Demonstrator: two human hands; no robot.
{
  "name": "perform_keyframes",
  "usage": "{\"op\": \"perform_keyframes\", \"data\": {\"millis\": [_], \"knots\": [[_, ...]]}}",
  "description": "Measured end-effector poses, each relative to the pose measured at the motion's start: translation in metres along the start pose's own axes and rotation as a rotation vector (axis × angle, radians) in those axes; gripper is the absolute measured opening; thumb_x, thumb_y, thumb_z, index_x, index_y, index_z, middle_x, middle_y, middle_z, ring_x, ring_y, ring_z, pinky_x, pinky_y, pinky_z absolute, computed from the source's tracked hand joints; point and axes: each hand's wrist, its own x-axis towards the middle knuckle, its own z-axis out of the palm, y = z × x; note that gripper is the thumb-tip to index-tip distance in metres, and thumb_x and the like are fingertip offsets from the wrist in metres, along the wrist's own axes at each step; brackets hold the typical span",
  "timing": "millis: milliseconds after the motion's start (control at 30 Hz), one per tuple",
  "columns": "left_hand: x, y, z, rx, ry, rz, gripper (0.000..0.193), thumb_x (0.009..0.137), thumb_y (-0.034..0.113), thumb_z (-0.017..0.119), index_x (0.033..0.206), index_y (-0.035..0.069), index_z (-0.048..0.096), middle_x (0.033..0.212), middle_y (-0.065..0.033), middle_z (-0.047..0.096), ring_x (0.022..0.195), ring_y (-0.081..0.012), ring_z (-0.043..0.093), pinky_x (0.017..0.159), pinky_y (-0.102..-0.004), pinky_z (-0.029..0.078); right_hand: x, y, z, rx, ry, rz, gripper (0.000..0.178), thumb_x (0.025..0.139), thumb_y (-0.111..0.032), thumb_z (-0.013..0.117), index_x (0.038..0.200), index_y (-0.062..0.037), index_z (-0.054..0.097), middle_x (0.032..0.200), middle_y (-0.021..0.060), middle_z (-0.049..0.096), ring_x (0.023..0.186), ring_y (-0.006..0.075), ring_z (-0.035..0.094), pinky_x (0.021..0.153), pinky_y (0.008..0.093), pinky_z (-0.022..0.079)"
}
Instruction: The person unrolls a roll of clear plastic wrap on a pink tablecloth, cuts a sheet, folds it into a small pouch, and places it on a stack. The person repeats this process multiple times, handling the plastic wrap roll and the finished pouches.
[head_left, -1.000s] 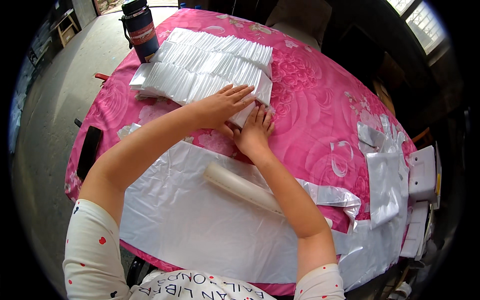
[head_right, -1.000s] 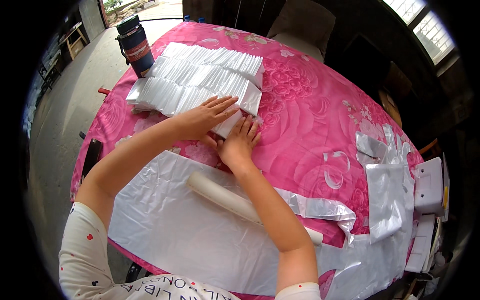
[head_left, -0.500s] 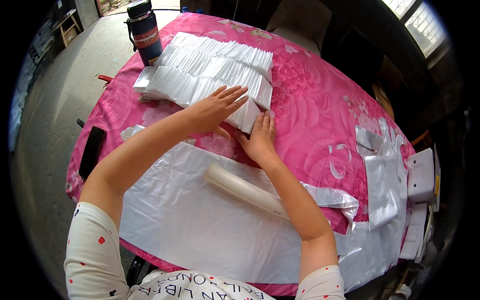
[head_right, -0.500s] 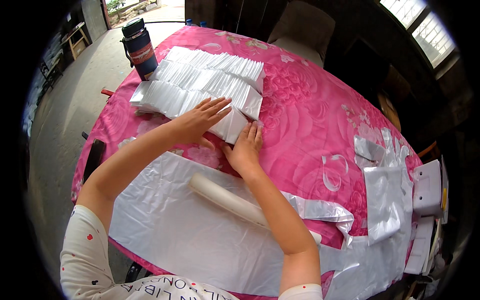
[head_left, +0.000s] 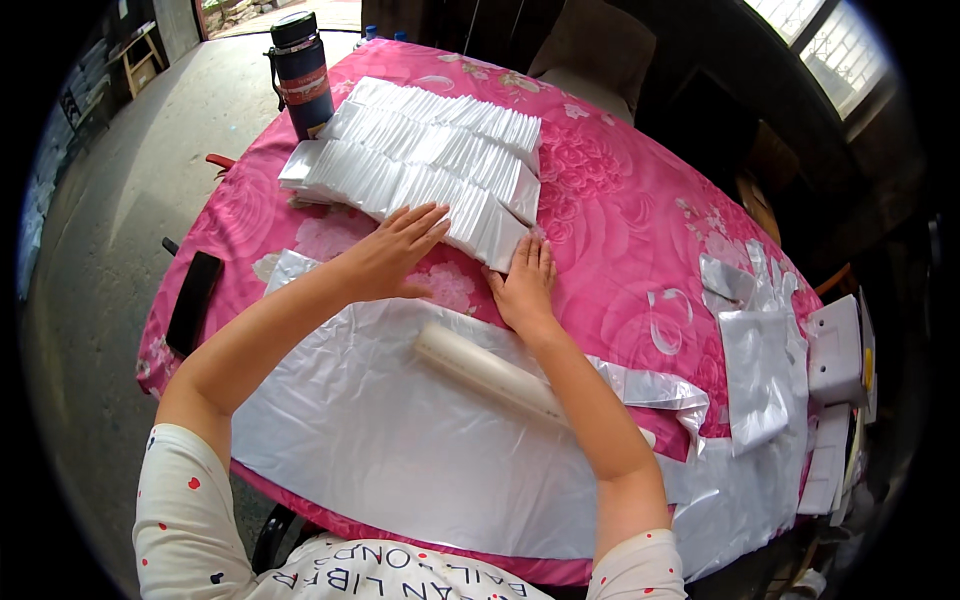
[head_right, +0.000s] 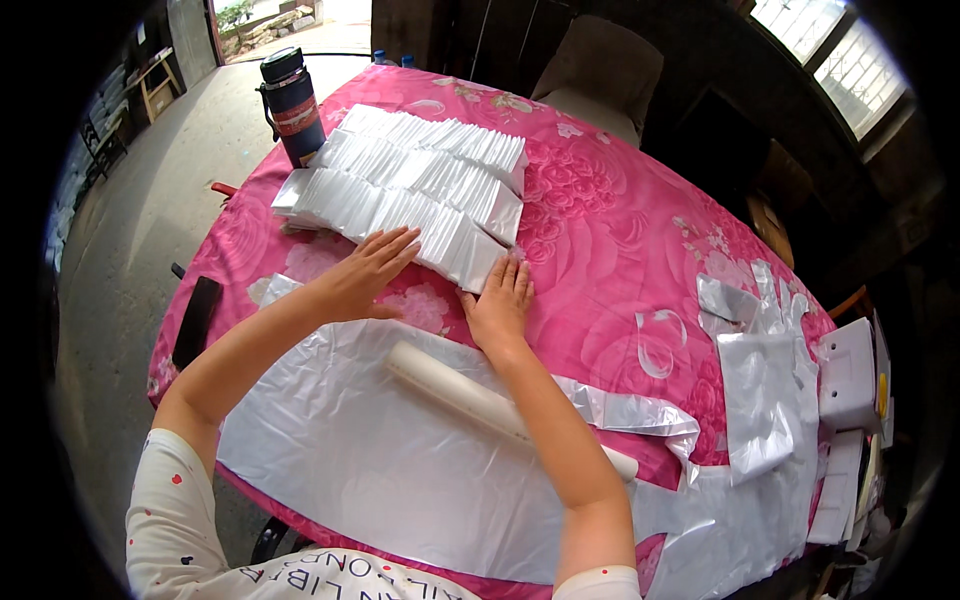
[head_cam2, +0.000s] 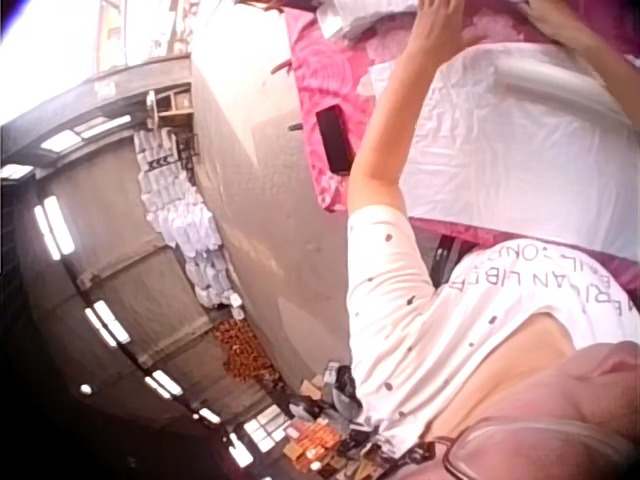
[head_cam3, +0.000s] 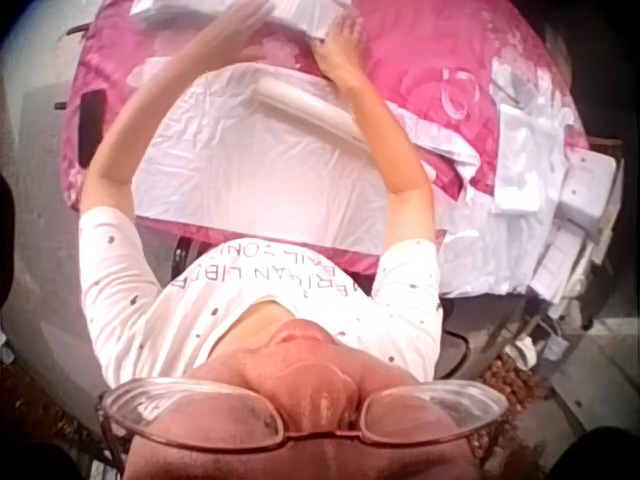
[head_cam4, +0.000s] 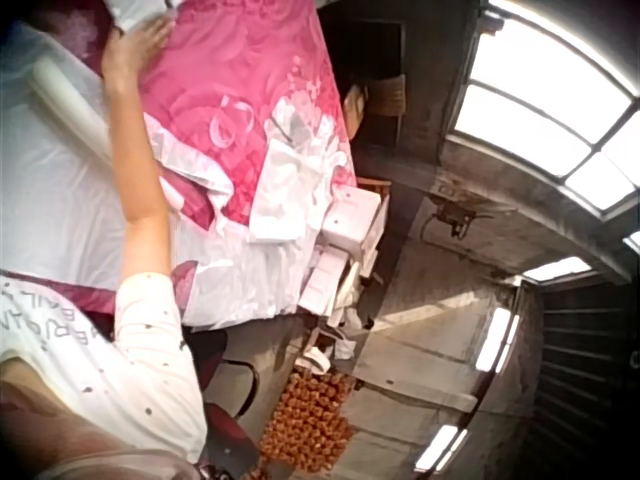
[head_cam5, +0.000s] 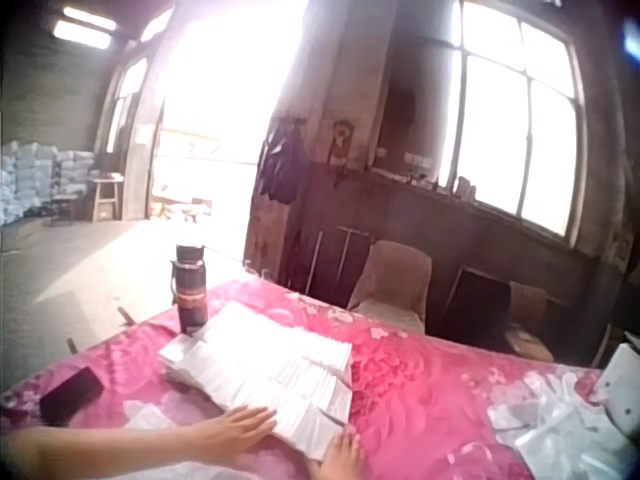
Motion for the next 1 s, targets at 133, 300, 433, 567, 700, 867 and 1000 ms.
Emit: {"op": "perform_keyframes", "data": {"millis": [133, 300, 433, 567, 700, 867, 1000], "knots": [[-0.014, 0.010, 0.004, -0.036, 0.028, -0.024, 0.092, 0.069, 0.034, 0.073, 0.138, -0.001, 0.023, 0.146, -0.0165, 0.020, 0.136, -0.0314, 0.017, 0.110, -0.0440, 0.017, 0.002, -0.020, 0.005, 0.038, -0.003, 0.111, 0.092, 0.080, -0.046, 0.058, 0.139, 0.0071, 0.011, 0.146, 0.0241, 0.015, 0.137, 0.0369, 0.007, 0.111, 0.0471, 0.007], [-0.036, 0.021, 0.005, -0.079, 0.073, -0.046, 0.091, 0.070, 0.032, 0.073, 0.138, -0.001, 0.024, 0.145, -0.0176, 0.021, 0.135, -0.0323, 0.019, 0.110, -0.0426, 0.019, -0.001, -0.019, -0.003, 0.061, -0.034, 0.118, 0.105, 0.076, -0.046, 0.064, 0.140, 0.0064, 0.001, 0.147, 0.0249, 0.009, 0.137, 0.0363, 0.004, 0.111, 0.0451, 0.006], [-0.064, 0.019, 0.003, -0.098, 0.064, -0.103, 0.090, 0.070, 0.030, 0.073, 0.139, 0.000, 0.024, 0.146, -0.0176, 0.021, 0.135, -0.0327, 0.019, 0.110, -0.0416, 0.020, -0.015, -0.006, -0.012, 0.091, -0.071, 0.130, 0.109, 0.074, -0.045, 0.067, 0.140, 0.0061, -0.004, 0.146, 0.0263, 0.007, 0.137, 0.0368, 0.004, 0.112, 0.0410, 0.006], [-0.091, 0.018, -0.004, -0.130, 0.059, -0.225, 0.089, 0.070, 0.028, 0.074, 0.139, 0.000, 0.023, 0.145, -0.0179, 0.021, 0.134, -0.0334, 0.019, 0.109, -0.0411, 0.021, -0.028, 0.005, -0.022, 0.045, -0.069, 0.123, 0.105, 0.074, -0.043, 0.067, 0.140, 0.0071, 0.003, 0.145, 0.0274, 0.012, 0.137, 0.0377, 0.007, 0.112, 0.0395, 0.008], [-0.113, 0.023, -0.008, -0.098, 0.059, -0.271, 0.087, 0.073, 0.032, 0.071, 0.137, -0.002, 0.025, 0.145, -0.0184, 0.022, 0.134, -0.0333, 0.020, 0.109, -0.0403, 0.022, -0.034, 0.012, -0.023, 0.031, -0.045, 0.063, 0.097, 0.074, -0.040, 0.068, 0.139, 0.0081, 0.013, 0.143, 0.0278, 0.020, 0.135, 0.0386, 0.015, 0.112, 0.0400, 0.013], [-0.141, 0.044, -0.008, -0.103, 0.084, -0.319, 0.086, 0.071, 0.032, 0.072, 0.136, -0.004, 0.027, 0.143, -0.0187, 0.025, 0.133, -0.0339, 0.022, 0.109, -0.0407, 0.023, -0.042, 0.017, -0.030, 0.079, -0.002, 0.020, 0.089, 0.076, -0.036, 0.067, 0.137, 0.0087, 0.021, 0.140, 0.0269, 0.028, 0.132, 0.0374, 0.024, 0.110, 0.0389, 0.018], [-0.170, 0.075, -0.005, -0.147, 0.125, -0.312, 0.086, 0.070, 0.029, 0.073, 0.135, -0.003, 0.028, 0.143, -0.0184, 0.025, 0.133, -0.0335, 0.023, 0.108, -0.0415, 0.023, -0.080, 0.019, -0.053, 0.140, -0.044, -0.034, 0.075, 0.078, -0.035, 0.065, 0.132, 0.0069, 0.034, 0.137, 0.0245, 0.034, 0.131, 0.0358, 0.027, 0.108, 0.0397, 0.022]]}}
